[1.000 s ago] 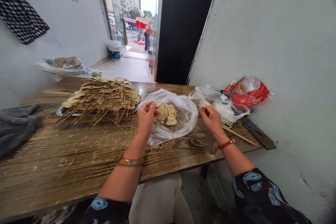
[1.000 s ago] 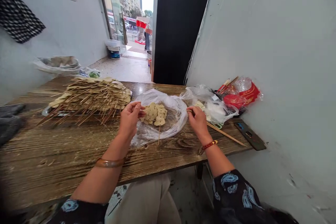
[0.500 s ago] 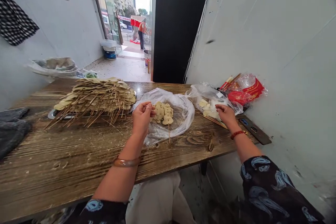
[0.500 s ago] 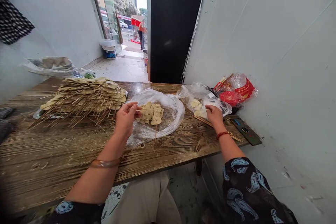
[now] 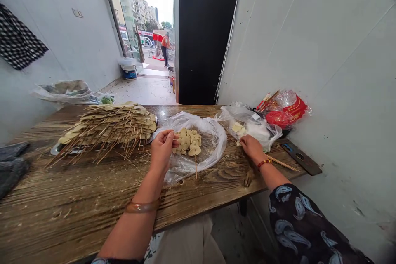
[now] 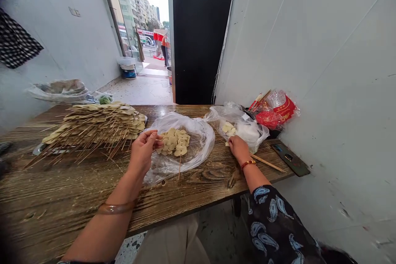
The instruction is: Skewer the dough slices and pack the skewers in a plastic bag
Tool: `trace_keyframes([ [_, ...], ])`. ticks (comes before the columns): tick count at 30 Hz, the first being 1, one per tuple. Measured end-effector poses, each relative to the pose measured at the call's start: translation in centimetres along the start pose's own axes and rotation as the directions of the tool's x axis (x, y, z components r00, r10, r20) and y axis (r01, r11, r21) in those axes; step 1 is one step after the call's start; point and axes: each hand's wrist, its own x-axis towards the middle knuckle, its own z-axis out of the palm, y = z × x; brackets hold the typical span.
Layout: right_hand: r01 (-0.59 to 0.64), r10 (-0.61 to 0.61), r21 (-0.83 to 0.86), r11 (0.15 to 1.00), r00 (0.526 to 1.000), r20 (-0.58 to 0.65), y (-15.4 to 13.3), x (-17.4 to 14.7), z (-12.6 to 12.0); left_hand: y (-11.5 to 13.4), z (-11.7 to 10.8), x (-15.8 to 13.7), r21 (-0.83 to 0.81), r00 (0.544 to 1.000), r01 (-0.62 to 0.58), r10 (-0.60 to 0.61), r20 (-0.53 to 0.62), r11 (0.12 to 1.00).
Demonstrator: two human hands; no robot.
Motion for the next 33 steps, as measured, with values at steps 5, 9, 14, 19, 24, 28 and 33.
trace_keyframes([
  [5,0.023,-0.024,0.038,0.999,1.000,0.014,1.2,-0.9,0.2,0.4,0.3,-0.3,-0.008,1.000,0.028,-0.028,0.005,1.000],
  [9,0.038,-0.039,0.083,0.996,0.999,0.005,1.4,-0.4,0.4,0.4,0.4,-0.3,0.007,0.999,0.035,-0.035,0.002,0.999],
  [14,0.029,-0.028,0.092,0.995,0.999,-0.020,0.9,-0.1,1.2,0.3,0.2,-0.1,0.016,0.999,0.043,-0.043,-0.001,0.999],
  [19,0.054,-0.049,0.105,0.993,0.997,-0.052,0.7,-0.9,1.1,0.3,0.3,-0.2,0.022,0.999,0.039,-0.039,0.008,0.999],
  [24,0.125,-0.121,0.144,0.982,0.992,-0.036,1.0,-0.8,0.9,0.2,0.5,-0.3,0.026,0.999,0.047,-0.048,0.015,0.999],
  [28,0.142,-0.130,0.177,0.974,0.988,-0.079,0.7,-1.0,0.8,0.2,0.4,-0.2,0.014,0.998,0.055,-0.055,0.017,0.998],
  [33,0.118,-0.072,0.203,0.972,0.973,-0.220,0.7,0.3,-1.1,0.2,0.4,-0.3,0.027,0.998,0.063,-0.063,0.018,0.998],
])
